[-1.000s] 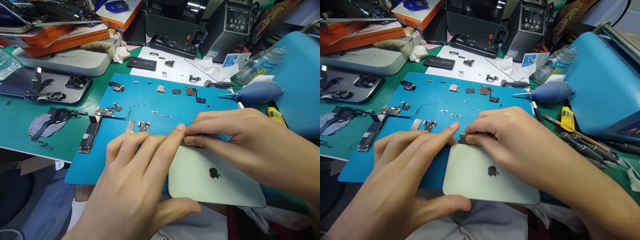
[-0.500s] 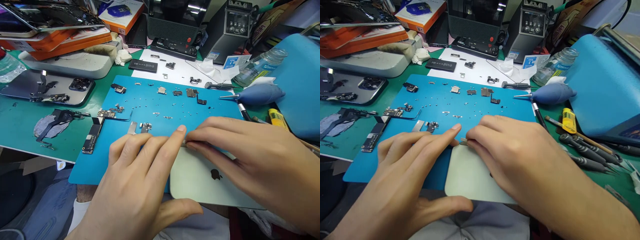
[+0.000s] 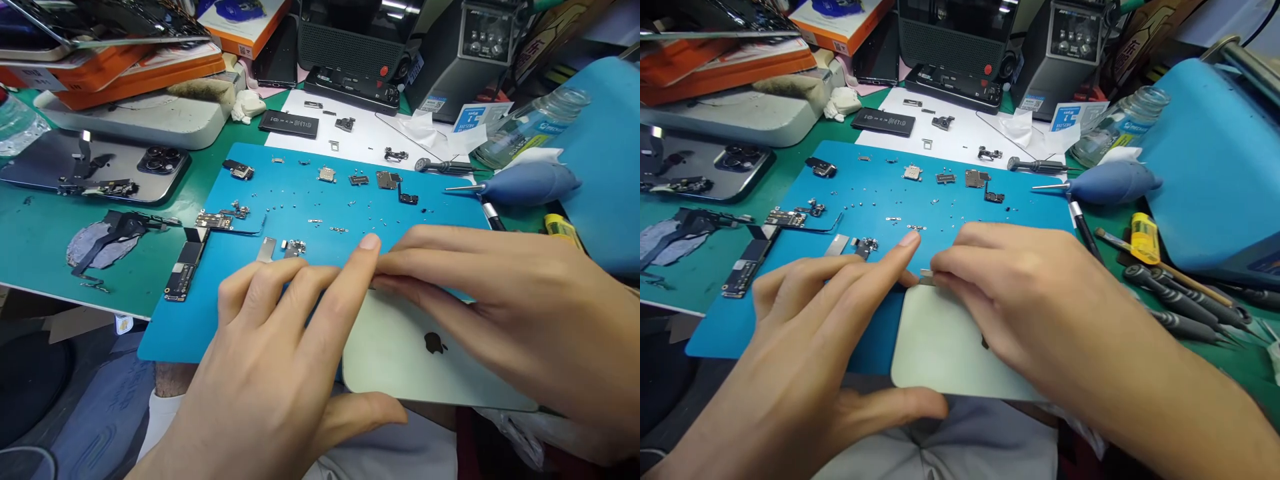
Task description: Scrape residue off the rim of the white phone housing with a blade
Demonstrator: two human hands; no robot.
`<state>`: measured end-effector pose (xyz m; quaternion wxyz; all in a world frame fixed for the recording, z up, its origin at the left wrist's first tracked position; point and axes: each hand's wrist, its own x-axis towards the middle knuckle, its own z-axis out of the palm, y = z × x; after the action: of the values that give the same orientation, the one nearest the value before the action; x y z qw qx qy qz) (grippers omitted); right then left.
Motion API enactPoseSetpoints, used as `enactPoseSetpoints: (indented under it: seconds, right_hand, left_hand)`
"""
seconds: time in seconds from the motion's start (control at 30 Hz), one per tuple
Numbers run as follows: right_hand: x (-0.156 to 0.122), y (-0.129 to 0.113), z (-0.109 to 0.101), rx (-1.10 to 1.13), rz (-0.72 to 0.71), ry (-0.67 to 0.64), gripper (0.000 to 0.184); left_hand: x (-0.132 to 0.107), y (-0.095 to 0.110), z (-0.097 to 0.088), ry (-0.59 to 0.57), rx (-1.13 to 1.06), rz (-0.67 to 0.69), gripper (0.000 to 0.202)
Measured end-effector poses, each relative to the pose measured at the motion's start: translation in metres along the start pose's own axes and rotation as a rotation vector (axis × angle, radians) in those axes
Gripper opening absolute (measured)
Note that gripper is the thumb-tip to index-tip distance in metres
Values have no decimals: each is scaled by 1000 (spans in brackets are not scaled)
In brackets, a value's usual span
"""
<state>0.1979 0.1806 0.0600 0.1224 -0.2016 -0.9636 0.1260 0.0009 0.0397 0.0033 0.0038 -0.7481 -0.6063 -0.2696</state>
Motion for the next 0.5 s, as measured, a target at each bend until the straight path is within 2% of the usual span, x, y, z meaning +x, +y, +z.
enactPoseSetpoints:
  seconds: [0.13,0.5]
  right_hand:
    - [8,7,-6,174,58,-81,29]
    - [10,11,-2,281,143,-100,27]
  left_hand:
    - [1,-1,0,-20,-20,-1,85]
    - [1,-1,0,-38,-34,11,91]
